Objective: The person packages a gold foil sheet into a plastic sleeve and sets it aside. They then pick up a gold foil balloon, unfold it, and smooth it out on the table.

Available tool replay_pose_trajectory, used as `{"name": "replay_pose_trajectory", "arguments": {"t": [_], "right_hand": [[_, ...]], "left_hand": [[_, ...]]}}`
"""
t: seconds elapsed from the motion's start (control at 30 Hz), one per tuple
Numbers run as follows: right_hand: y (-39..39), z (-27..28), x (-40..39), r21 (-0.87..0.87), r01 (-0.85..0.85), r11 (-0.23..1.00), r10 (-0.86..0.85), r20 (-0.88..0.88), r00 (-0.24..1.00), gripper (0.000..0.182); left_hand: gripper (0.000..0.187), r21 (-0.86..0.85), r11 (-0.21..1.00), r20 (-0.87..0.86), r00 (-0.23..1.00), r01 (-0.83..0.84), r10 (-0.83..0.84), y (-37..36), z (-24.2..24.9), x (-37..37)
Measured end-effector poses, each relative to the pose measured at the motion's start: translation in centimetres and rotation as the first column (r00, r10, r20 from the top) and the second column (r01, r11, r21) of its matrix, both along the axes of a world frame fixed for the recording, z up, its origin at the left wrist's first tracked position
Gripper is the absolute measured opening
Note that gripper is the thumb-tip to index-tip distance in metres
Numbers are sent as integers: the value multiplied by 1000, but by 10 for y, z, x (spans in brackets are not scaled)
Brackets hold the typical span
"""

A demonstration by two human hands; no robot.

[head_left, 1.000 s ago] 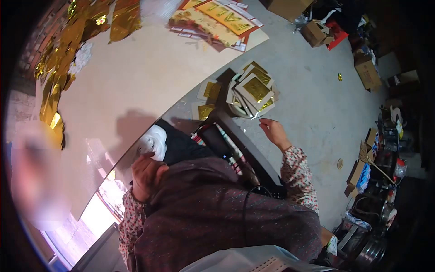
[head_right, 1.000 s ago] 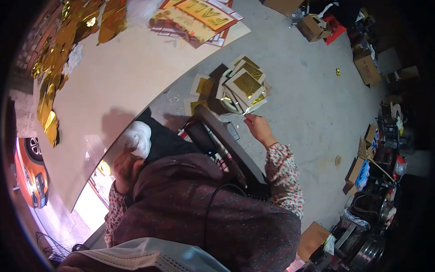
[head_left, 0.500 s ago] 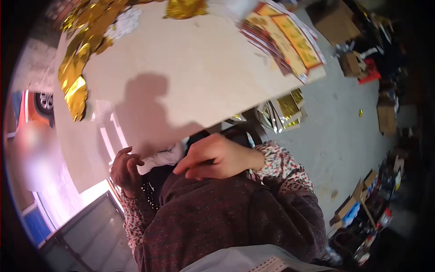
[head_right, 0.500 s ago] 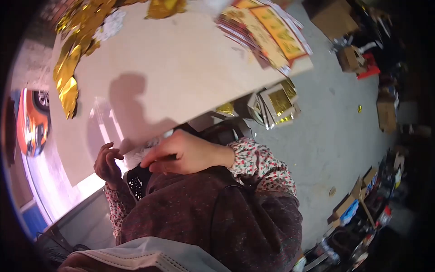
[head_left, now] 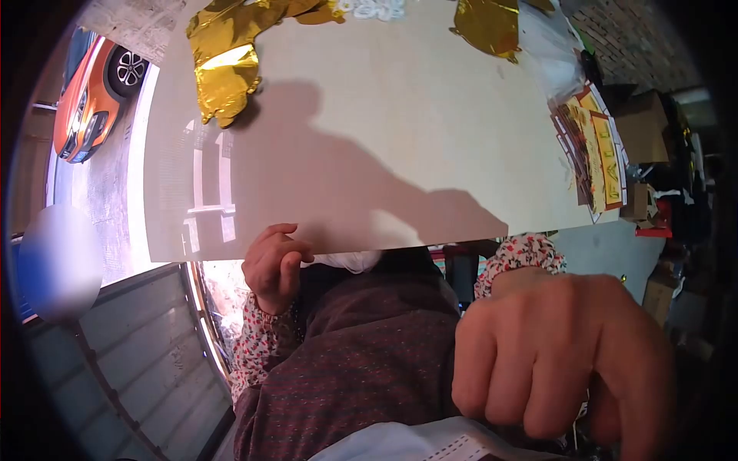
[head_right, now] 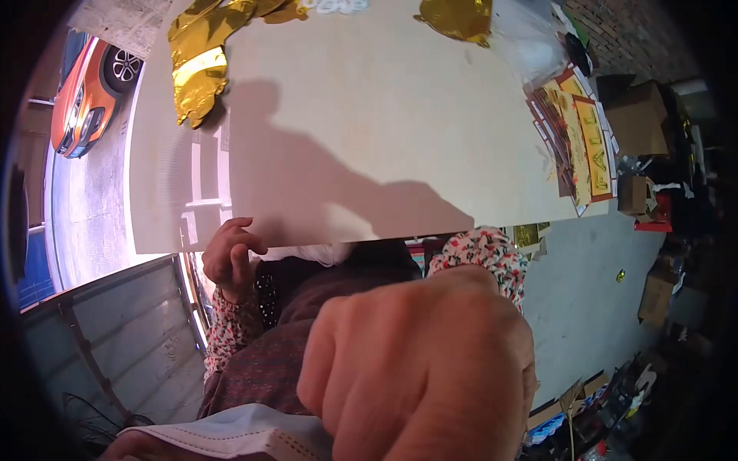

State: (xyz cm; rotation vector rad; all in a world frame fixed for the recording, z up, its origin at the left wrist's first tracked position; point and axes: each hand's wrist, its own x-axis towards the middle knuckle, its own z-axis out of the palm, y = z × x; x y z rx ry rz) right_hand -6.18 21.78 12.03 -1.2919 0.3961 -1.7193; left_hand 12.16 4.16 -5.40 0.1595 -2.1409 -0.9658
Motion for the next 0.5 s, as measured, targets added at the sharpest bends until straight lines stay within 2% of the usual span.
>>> {"name": "replay_pose_trajectory", "arguments": {"t": [0.2, 0.4, 0.5], "right_hand": [[-48, 12, 30, -7, -78, 997, 78, 23, 997, 16], [-78, 14, 41, -15, -116, 993, 117, 51, 992, 16], [-90, 19, 43, -20, -137, 990, 138, 48, 989, 17]], "left_hand": [[32, -16, 1000, 30, 999, -12, 13, -41, -4, 21], [25, 107, 991, 21, 997, -76, 74, -64, -9, 31], [25, 93, 991, -16, 995, -99, 100, -64, -9, 31]]}}
